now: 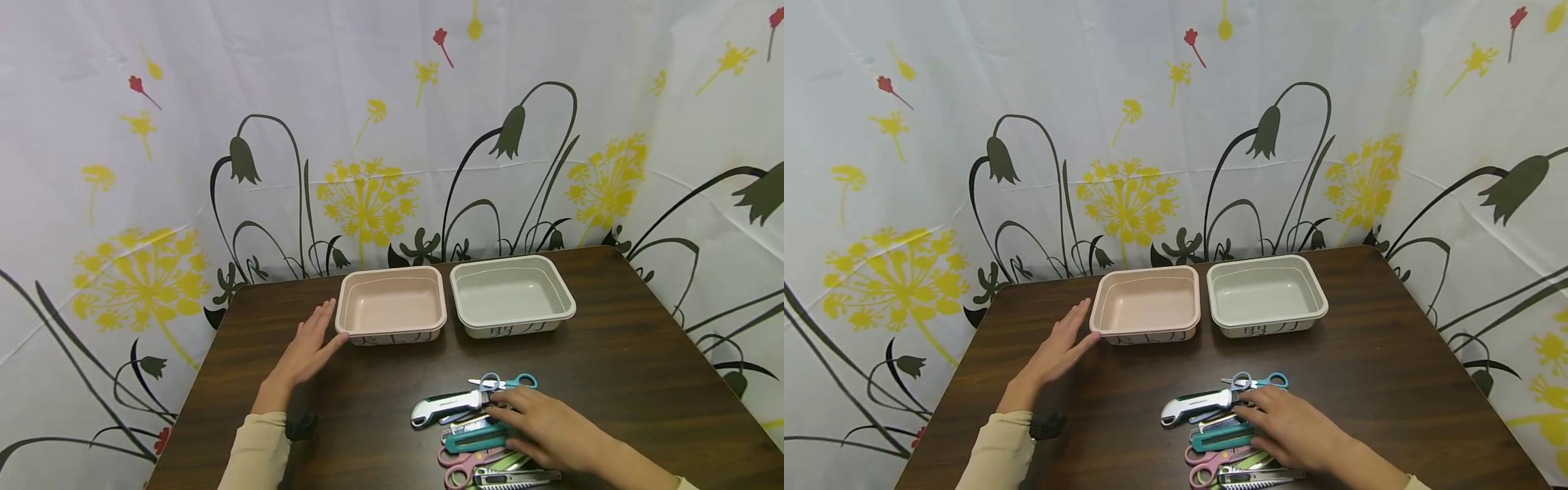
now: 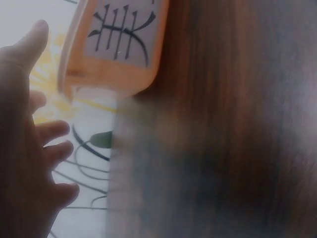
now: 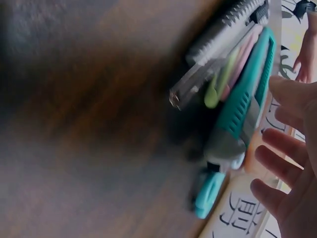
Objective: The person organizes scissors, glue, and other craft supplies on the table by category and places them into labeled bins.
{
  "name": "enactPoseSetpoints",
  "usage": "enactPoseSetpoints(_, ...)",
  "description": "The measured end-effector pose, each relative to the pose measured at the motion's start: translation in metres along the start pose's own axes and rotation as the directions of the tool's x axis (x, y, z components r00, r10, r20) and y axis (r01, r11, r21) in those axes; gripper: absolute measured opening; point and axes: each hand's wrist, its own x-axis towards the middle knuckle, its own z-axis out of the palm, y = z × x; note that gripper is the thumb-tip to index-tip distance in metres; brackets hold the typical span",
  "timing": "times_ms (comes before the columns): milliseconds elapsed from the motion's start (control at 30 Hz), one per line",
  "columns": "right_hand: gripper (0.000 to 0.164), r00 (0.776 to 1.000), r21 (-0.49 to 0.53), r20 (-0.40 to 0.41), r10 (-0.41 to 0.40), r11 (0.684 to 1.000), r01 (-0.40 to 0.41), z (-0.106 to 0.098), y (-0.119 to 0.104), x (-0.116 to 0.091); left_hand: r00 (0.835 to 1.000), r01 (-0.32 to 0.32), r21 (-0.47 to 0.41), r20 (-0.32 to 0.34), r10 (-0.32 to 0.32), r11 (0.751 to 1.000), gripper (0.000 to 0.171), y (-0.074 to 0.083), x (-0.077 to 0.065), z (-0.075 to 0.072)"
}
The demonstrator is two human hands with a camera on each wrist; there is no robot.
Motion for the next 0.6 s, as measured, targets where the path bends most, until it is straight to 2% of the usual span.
enactPoseSetpoints(233,0.048,1.000,-0.016,0.010,0.012,1.000,-0.012,0.007,-0.006,-0.002,0.999,0.048,-0.116,-0.005,-0.049,0.992,0.080,-0.001,-0.002,0.014)
enactPoseSetpoints(467,0.047,0.995,-0.029,0.058,0.075,0.997,-0.074,0.014,-0.008,-0.003,0.998,0.012,-0.165,-0.063,-0.023,0.986,0.077,0.001,0.001,0.024)
enactPoseSetpoints(600,0.050,0.991,-0.050,0.074,0.110,0.993,-0.106,0.016,-0.011,-0.003,0.996,0.016,-0.182,-0.086,-0.032,0.983,0.078,0.003,0.003,0.029)
